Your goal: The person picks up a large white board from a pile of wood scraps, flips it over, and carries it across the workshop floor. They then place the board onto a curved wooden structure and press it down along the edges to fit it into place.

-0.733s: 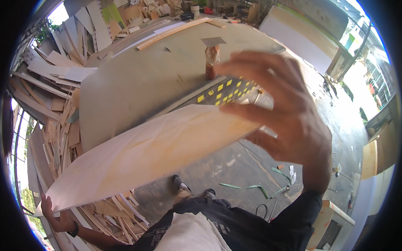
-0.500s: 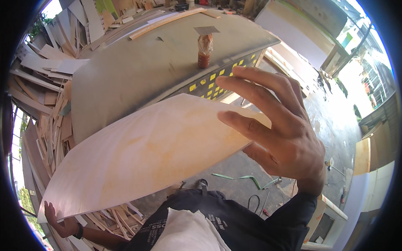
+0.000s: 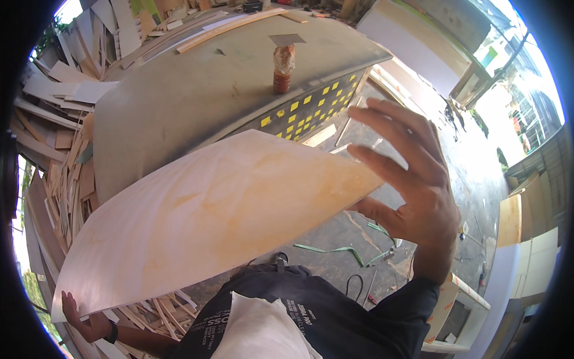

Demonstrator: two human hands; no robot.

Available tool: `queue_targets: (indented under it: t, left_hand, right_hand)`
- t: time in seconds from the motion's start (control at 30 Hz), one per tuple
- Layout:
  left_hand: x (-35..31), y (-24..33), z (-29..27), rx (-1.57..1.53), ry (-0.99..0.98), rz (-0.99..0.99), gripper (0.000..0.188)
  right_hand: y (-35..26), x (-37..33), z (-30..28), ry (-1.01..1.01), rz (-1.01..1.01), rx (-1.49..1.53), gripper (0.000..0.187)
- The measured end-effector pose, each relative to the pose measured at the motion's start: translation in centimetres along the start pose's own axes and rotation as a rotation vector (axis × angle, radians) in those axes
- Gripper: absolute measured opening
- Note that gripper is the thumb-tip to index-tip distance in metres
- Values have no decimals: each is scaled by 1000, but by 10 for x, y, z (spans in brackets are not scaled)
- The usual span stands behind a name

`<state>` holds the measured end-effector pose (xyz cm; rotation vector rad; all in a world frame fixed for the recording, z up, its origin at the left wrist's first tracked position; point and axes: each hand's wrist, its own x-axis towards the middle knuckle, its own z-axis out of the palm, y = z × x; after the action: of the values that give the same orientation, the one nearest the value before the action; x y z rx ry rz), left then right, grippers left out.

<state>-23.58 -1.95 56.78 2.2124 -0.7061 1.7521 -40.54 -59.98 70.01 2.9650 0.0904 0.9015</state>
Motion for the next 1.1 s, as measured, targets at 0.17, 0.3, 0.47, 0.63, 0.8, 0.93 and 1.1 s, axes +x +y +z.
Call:
queue_targets:
  t: [0.17,0.3,0.47,0.63,0.8,0.93,1.1]
  left_hand:
    - [2,9,-1,51,-8,-37,28]
    - [0,5,-1,-39,9,-42,28]
    - [4,-9,-7,-66,-62,86,26]
    - [7,-8,-6,-90,-52,48,27]
    - [6,-6,-2,-29,-51,-20,30]
    - [8,-5,2,-33,-36,-23,28]
    - [12,-4,2,-15,-21,-52,26]
  right_hand:
    - [18,-8,-5,-67,-72,53,50]
    - [13,-6,-4,-4,-26,25,52]
    - [2,-4,-3,-3,-32,78,54]
    - [-11,1,5,-92,-155,161,54]
    - [-25,15,10,12,-163,140,58]
    - [-26,29,17,-93,-315,244,57]
    - [-45,43,23,-26,-396,404,49]
